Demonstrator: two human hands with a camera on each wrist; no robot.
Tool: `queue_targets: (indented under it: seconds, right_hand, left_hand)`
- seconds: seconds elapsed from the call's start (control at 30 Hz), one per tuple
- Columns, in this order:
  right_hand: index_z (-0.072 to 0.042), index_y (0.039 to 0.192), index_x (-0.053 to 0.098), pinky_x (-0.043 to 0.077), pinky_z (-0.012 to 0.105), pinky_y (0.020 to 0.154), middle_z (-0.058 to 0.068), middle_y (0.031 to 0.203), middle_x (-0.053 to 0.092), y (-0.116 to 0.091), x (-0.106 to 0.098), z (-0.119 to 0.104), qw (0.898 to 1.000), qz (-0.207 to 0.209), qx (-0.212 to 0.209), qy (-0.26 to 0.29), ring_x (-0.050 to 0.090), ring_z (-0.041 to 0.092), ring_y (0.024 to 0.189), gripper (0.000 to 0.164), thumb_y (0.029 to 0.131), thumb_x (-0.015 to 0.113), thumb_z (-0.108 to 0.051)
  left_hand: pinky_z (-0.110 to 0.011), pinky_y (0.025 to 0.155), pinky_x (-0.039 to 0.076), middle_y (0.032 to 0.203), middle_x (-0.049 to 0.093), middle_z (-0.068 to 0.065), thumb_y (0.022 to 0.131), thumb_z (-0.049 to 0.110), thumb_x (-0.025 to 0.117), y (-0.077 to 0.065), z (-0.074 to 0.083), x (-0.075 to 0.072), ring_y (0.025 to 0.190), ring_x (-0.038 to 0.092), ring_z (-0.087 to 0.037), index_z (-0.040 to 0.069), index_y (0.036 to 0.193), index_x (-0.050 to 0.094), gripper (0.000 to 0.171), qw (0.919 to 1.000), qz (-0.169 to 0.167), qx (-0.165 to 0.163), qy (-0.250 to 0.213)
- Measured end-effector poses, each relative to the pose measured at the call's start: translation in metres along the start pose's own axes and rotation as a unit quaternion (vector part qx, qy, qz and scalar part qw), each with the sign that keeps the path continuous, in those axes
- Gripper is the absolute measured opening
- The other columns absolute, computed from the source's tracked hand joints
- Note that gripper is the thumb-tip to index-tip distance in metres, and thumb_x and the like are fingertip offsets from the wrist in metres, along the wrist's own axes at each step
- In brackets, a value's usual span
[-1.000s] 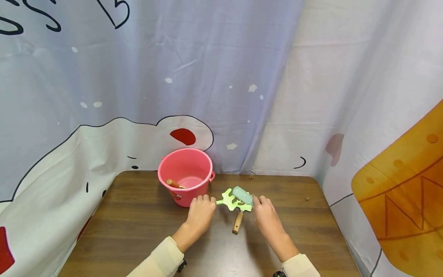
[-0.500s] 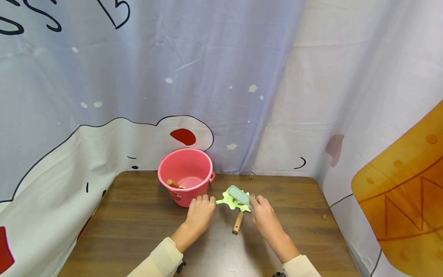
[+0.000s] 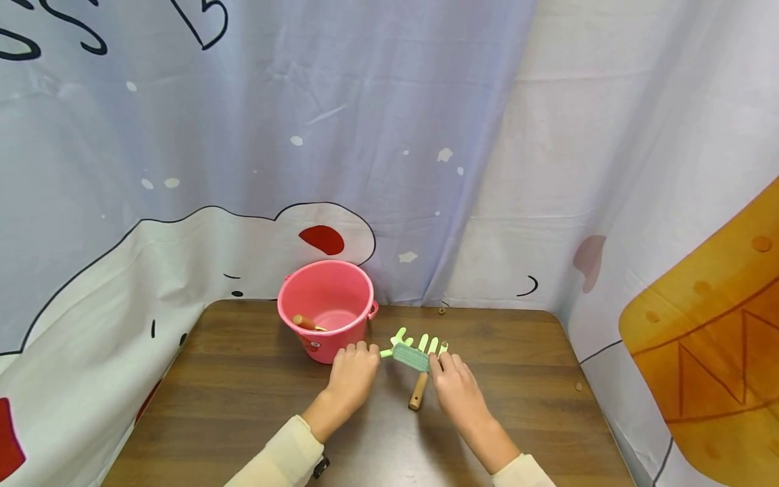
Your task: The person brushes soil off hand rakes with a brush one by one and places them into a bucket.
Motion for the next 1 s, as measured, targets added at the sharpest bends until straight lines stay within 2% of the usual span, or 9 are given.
queue_targets:
  seconds: [0.1, 0.17, 0.4, 0.6, 0.7, 0.8, 1.0]
  right_hand:
    - [0.012, 0.112, 0.070, 0.047, 0.036, 0.059, 0.014, 0.087, 0.058, 0.000, -0.003, -0.001, 1.000, 0.007, -0.008, -0.001, 0.050, 0.024, 0.070, 0.034, 0.088, 0.047, 0.003]
    - [0.012, 0.112, 0.070, 0.048, 0.036, 0.059, 0.015, 0.088, 0.059, 0.000, -0.005, -0.001, 1.000, 0.009, -0.011, 0.001, 0.051, 0.024, 0.071, 0.037, 0.087, 0.044, 0.003]
    - [0.012, 0.110, 0.069, 0.046, 0.037, 0.060, 0.015, 0.086, 0.057, -0.001, -0.011, 0.007, 1.000, 0.010, 0.002, -0.005, 0.049, 0.025, 0.071, 0.029, 0.084, 0.054, 0.010]
    - [0.012, 0.114, 0.068, 0.045, 0.037, 0.060, 0.013, 0.085, 0.055, -0.004, -0.009, 0.022, 1.000, -0.002, 0.022, 0.000, 0.048, 0.025, 0.071, 0.034, 0.081, 0.063, 0.008]
    - [0.012, 0.116, 0.067, 0.049, 0.039, 0.063, 0.015, 0.086, 0.057, -0.005, -0.011, 0.031, 0.999, -0.001, 0.040, -0.002, 0.051, 0.027, 0.072, 0.037, 0.080, 0.070, 0.008]
    - [0.013, 0.116, 0.067, 0.052, 0.040, 0.067, 0.016, 0.088, 0.059, -0.008, -0.015, 0.041, 0.997, 0.000, 0.074, 0.007, 0.055, 0.029, 0.075, 0.037, 0.081, 0.076, 0.005]
    - [0.012, 0.114, 0.069, 0.056, 0.037, 0.066, 0.012, 0.088, 0.061, -0.013, -0.013, 0.054, 0.989, -0.017, 0.130, 0.073, 0.061, 0.025, 0.078, 0.033, 0.083, 0.078, 0.005]
  left_hand:
    - [-0.035, 0.055, 0.044, 0.067, 0.062, -0.006, 0.088, 0.012, 0.062, 0.000, 0.000, 0.001, 0.060, 0.059, -0.022, 0.013, 0.076, 0.068, 0.014, 1.0000, -0.004, 0.000, 0.003]
    - [-0.035, 0.054, 0.043, 0.067, 0.062, -0.006, 0.089, 0.012, 0.062, 0.000, 0.000, 0.000, 0.060, 0.059, -0.022, 0.013, 0.075, 0.067, 0.014, 1.0000, -0.006, 0.001, 0.004]
    - [-0.035, 0.054, 0.042, 0.067, 0.061, -0.006, 0.088, 0.013, 0.063, -0.001, -0.005, -0.002, 0.060, 0.059, -0.022, 0.013, 0.075, 0.067, 0.014, 1.0000, -0.008, -0.002, 0.005]
    - [-0.035, 0.054, 0.043, 0.067, 0.061, -0.006, 0.085, 0.012, 0.068, -0.003, -0.009, 0.000, 0.061, 0.059, -0.023, 0.012, 0.076, 0.066, 0.010, 0.9997, -0.025, 0.001, -0.004]
    - [-0.036, 0.054, 0.044, 0.068, 0.060, -0.006, 0.079, 0.014, 0.075, -0.004, -0.012, 0.003, 0.061, 0.059, -0.024, 0.012, 0.077, 0.063, 0.013, 0.9988, -0.046, 0.000, -0.015]
    - [-0.037, 0.055, 0.045, 0.069, 0.061, -0.007, 0.077, 0.018, 0.079, -0.005, -0.015, 0.006, 0.062, 0.060, -0.025, 0.012, 0.079, 0.062, 0.018, 0.9967, -0.072, -0.002, -0.036]
    - [-0.038, 0.050, 0.049, 0.070, 0.061, -0.006, 0.088, 0.031, 0.080, -0.009, -0.019, 0.012, 0.060, 0.064, -0.025, 0.011, 0.088, 0.060, 0.028, 0.9851, -0.127, -0.011, -0.115]
Point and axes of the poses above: each hand's wrist, its own y-axis towards the middle knuckle, its own x-axis out of the palm, z = x × y, the point moved 6 cm from there along y, towards the middle knuckle
